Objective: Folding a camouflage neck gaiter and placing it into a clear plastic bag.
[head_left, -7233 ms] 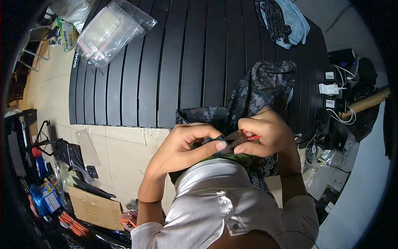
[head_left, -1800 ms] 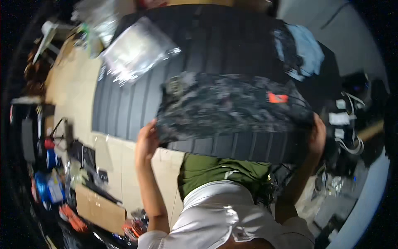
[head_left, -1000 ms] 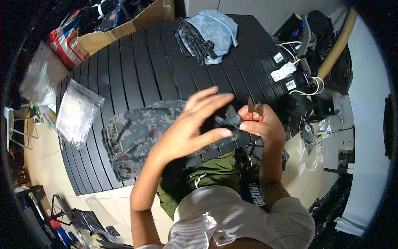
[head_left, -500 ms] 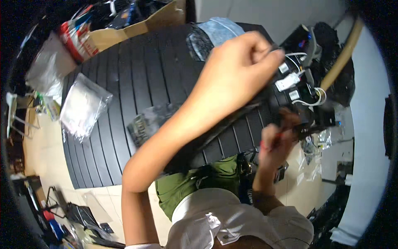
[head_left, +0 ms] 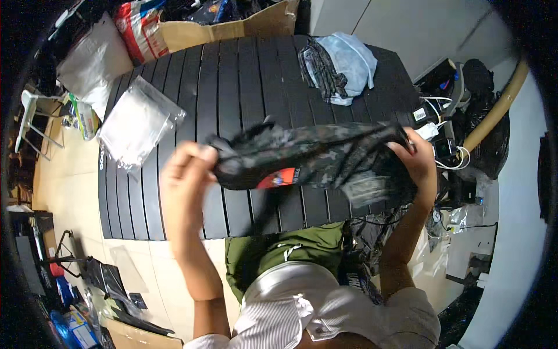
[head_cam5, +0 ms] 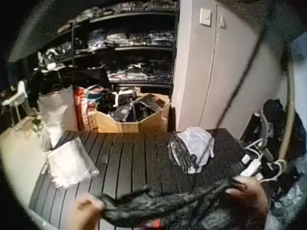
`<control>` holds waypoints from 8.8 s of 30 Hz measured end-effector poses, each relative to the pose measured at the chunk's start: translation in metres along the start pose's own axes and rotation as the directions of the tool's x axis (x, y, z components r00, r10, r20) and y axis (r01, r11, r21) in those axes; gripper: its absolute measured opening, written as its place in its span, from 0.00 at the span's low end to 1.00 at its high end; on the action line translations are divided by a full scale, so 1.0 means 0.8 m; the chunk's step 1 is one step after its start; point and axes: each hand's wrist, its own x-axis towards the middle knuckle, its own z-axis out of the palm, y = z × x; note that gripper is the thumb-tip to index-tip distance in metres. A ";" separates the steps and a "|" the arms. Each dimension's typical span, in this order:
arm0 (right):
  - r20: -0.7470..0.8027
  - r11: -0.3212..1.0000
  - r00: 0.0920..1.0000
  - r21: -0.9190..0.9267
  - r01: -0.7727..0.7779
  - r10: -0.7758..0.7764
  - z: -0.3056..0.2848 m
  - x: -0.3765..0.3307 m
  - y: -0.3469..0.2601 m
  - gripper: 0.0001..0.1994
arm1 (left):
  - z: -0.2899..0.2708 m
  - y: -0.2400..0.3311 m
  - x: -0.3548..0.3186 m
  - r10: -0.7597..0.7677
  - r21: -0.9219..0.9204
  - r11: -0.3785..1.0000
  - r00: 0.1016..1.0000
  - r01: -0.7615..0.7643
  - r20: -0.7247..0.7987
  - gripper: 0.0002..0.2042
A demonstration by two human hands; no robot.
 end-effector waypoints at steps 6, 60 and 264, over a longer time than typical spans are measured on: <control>0.274 0.969 0.952 0.160 -0.186 0.138 0.022 0.000 0.037 0.18 | -0.028 -0.146 -0.046 -0.532 -0.395 0.712 0.813 0.581 0.238 0.03; 0.330 0.985 0.934 -0.057 0.161 -0.133 0.185 -0.133 -0.095 0.19 | 0.000 -0.122 -0.097 -0.241 -0.183 0.938 0.934 0.294 0.263 0.07; 0.055 0.988 0.995 -0.123 0.089 -0.082 0.166 -0.104 -0.095 0.18 | 0.000 -0.119 -0.107 -0.265 -0.532 0.791 0.953 0.303 0.148 0.18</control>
